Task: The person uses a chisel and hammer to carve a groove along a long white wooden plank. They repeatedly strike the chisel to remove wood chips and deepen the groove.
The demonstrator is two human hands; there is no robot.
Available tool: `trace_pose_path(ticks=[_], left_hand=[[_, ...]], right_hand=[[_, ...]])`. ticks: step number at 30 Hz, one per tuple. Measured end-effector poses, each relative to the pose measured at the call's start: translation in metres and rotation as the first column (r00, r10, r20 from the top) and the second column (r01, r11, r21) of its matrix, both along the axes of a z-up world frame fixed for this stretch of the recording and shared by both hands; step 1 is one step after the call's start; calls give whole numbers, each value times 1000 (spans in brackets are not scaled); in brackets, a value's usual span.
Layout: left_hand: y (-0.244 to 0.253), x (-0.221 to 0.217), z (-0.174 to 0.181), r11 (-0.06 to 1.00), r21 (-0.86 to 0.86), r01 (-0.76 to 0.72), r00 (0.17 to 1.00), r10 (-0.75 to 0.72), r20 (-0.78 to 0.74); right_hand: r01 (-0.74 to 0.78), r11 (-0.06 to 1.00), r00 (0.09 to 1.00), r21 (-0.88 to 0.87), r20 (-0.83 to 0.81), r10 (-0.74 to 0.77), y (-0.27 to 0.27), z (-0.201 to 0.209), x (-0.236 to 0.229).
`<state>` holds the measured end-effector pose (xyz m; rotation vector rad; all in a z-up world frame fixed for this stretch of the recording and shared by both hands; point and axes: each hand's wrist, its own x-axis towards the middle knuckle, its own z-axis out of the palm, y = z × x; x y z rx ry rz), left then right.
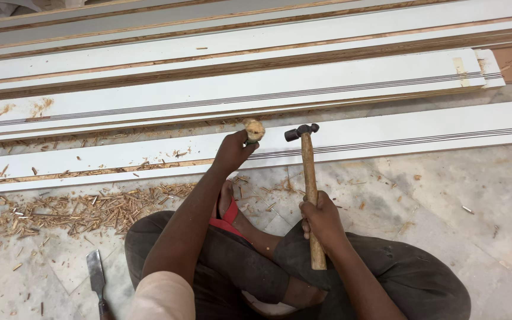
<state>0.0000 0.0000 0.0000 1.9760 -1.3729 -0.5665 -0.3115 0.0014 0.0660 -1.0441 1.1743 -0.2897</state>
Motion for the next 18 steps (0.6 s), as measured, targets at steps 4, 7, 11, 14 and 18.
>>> trace_pose_path(ticks=[4, 7, 11, 14, 18], left_hand=[[8, 6, -4, 990, -132, -48, 972, 16, -233], [14, 9, -8, 987, -130, -95, 935, 43, -351], [25, 7, -12, 984, -134, -114, 921, 54, -387], [30, 7, -15, 978, -180, -109, 915, 28, -402], [33, 9, -21, 976, -170, -133, 936, 68, -344]], right_hand=[[-29, 999, 999, -14, -19, 29, 3, 3, 2], [-41, 999, 999, -28, -11, 40, 5, 7, 3], [-70, 993, 998, -94, -10, 70, 8, 29, 7], [-123, 945, 992, -303, -30, 120, 13, 62, 8], [-145, 606, 989, -782, -107, 98, 18, 89, -1]])
